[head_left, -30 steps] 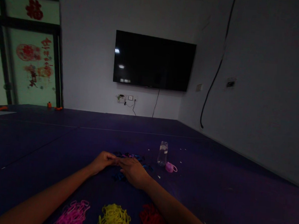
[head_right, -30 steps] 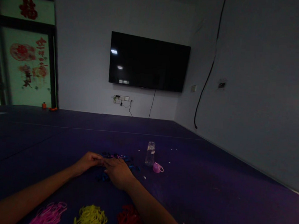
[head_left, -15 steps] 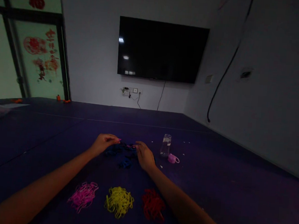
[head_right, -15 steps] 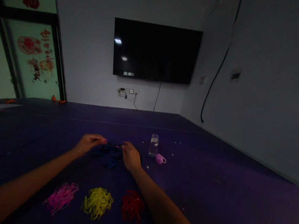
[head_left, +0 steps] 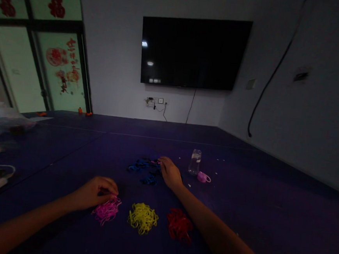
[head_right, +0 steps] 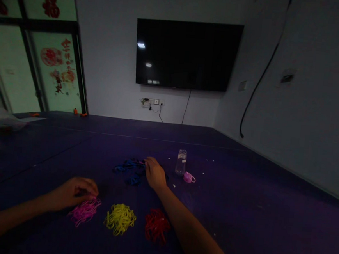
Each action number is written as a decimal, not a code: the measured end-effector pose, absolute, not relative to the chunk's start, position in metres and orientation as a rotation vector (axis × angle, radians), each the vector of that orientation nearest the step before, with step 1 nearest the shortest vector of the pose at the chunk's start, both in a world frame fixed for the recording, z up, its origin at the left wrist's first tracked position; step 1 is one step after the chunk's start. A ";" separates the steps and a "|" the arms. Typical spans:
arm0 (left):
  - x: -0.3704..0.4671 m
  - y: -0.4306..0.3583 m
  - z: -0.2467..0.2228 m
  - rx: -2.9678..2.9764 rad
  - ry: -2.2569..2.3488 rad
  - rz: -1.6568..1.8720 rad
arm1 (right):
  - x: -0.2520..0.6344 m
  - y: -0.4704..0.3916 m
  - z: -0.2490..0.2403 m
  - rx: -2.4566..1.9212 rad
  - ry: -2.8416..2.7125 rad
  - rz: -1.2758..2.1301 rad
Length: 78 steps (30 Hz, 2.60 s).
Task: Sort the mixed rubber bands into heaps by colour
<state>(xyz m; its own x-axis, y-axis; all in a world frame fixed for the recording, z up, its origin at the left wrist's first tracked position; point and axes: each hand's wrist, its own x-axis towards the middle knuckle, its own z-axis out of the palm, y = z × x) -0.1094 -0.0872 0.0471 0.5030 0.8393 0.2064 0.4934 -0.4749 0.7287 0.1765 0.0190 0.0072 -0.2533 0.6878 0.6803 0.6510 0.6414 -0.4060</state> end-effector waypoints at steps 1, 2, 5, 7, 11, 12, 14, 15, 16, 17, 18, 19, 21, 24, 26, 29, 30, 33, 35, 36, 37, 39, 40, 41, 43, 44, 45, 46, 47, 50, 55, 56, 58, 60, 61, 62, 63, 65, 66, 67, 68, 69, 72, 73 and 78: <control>-0.111 -0.088 0.047 2.170 1.073 0.732 | 0.177 0.019 0.007 -1.051 -1.966 0.057; -0.112 -0.088 0.048 2.191 1.062 0.723 | 0.177 0.020 0.007 -1.054 -1.967 0.062; -0.114 -0.088 0.053 2.218 1.043 0.724 | 0.177 0.020 0.006 -1.060 -1.970 0.074; -0.114 -0.088 0.056 2.203 1.040 0.729 | 0.177 0.019 0.007 -1.058 -1.971 0.077; -0.113 -0.086 0.057 2.126 1.047 0.731 | 0.176 0.017 0.009 -1.074 -1.951 0.054; -0.113 -0.084 0.057 2.108 1.053 0.743 | 0.176 0.017 0.010 -1.092 -1.934 0.043; -0.111 -0.079 0.056 2.087 1.069 0.799 | 0.177 0.018 0.010 -1.146 -1.886 0.020; -0.109 -0.074 0.055 2.084 1.082 0.840 | 0.178 0.019 0.009 -1.175 -1.860 0.010; -0.106 -0.068 0.055 2.085 1.093 0.889 | 0.179 0.020 0.009 -1.205 -1.836 0.000; -0.103 -0.061 0.055 2.091 1.108 0.937 | 0.181 0.022 0.009 -1.233 -1.815 -0.010; -0.099 -0.052 0.055 2.101 1.122 0.988 | 0.183 0.023 0.008 -1.263 -1.798 -0.018; -0.094 -0.042 0.055 2.114 1.132 1.038 | 0.185 0.024 0.008 -1.293 -1.785 -0.025; -0.083 -0.020 0.054 2.155 1.160 1.171 | 0.190 0.026 0.008 -1.354 -1.777 -0.035; -0.067 0.015 0.048 2.337 1.194 1.263 | 0.194 0.028 0.009 -1.433 -1.808 -0.041; -0.059 0.034 0.040 2.496 1.183 1.266 | 0.194 0.029 0.009 -1.464 -1.861 -0.044; -0.051 0.049 0.026 2.708 1.123 1.191 | 0.192 0.031 0.008 -1.465 -1.978 -0.052; -0.050 0.052 0.021 2.771 1.093 1.156 | 0.192 0.032 0.008 -1.449 -2.020 -0.051; -0.047 0.052 0.012 2.910 1.044 1.021 | 0.190 0.034 0.007 -1.374 -2.138 -0.025; -0.045 0.051 0.010 2.946 1.066 0.946 | 0.189 0.034 0.006 -1.355 -2.188 -0.011; -0.044 0.050 0.009 2.952 1.083 0.911 | 0.189 0.034 0.005 -1.367 -2.199 -0.009; -0.043 0.049 0.009 2.955 1.096 0.875 | 0.189 0.034 0.003 -1.390 -2.205 -0.009; -0.041 0.047 0.009 2.957 1.112 0.800 | 0.188 0.035 0.000 -1.438 -2.216 -0.011; -0.040 0.047 0.009 2.954 1.118 0.766 | 0.188 0.035 -0.002 -1.454 -2.227 -0.012; -0.039 0.047 0.010 2.950 1.122 0.736 | 0.188 0.035 -0.003 -1.465 -2.239 -0.015; -0.039 0.046 0.010 2.942 1.120 0.682 | 0.188 0.035 -0.004 -1.472 -2.262 -0.024; -0.039 0.046 0.010 2.941 1.114 0.656 | 0.188 0.035 -0.004 -1.468 -2.273 -0.027; -0.039 0.046 0.011 2.941 1.105 0.629 | 0.188 0.035 -0.003 -1.459 -2.283 -0.029; -0.039 0.045 0.011 2.942 1.099 0.603 | 0.189 0.035 -0.002 -1.443 -2.296 -0.029; -0.040 0.045 0.010 2.940 1.099 0.579 | 0.189 0.034 0.000 -1.421 -2.309 -0.030; -0.040 0.046 0.010 2.932 1.115 0.521 | 0.189 0.032 0.004 -1.343 -2.349 -0.037; -0.040 0.046 0.009 2.923 1.106 0.499 | 0.188 0.029 0.007 -1.214 -2.423 -0.046; -0.040 0.046 0.009 2.920 1.098 0.513 | 0.188 0.029 0.007 -1.179 -2.436 -0.048; -0.040 0.046 0.008 2.923 1.070 0.583 | 0.188 0.027 0.008 -1.095 -2.459 -0.057; -0.039 0.045 0.008 2.935 1.044 0.700 | 0.188 0.026 0.009 -1.003 -2.475 -0.065; -0.039 0.045 0.008 2.939 1.045 0.755 | 0.187 0.026 0.009 -0.962 -2.478 -0.068; -0.038 0.045 0.008 2.942 1.060 0.801 | 0.187 0.025 0.010 -0.927 -2.480 -0.071; -0.038 0.045 0.007 2.941 1.087 0.831 | 0.187 0.024 0.011 -0.901 -2.482 -0.076; -0.038 0.046 0.007 2.934 1.151 0.851 | 0.186 0.024 0.011 -0.896 -2.474 -0.094; -0.038 0.046 0.007 2.930 1.170 0.849 | 0.186 0.024 0.011 -0.912 -2.466 -0.103; -0.038 0.046 0.008 2.928 1.168 0.844 | 0.186 0.024 0.011 -0.938 -2.454 -0.109; -0.038 0.046 0.008 2.932 1.142 0.833 | 0.186 0.024 0.011 -0.969 -2.439 -0.113; -0.038 0.045 0.009 2.941 1.096 0.812 | 0.186 0.024 0.011 -1.001 -2.423 -0.114; -0.038 0.043 0.011 2.981 0.930 0.706 | 0.185 0.023 0.010 -1.080 -2.391 -0.118; -0.038 0.043 0.012 2.989 0.896 0.670 | 0.185 0.023 0.011 -1.100 -2.389 -0.121; -0.038 0.041 0.012 2.963 0.901 0.631 | 0.184 0.018 0.014 -1.148 -2.435 -0.110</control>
<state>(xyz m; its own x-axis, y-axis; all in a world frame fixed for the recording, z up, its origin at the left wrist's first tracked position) -0.0380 0.0415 0.0123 0.7579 0.5306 0.3797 0.5380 -0.8374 0.0965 0.1838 0.0183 0.0141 -0.5563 0.7145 0.4243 0.7499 0.6517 -0.1141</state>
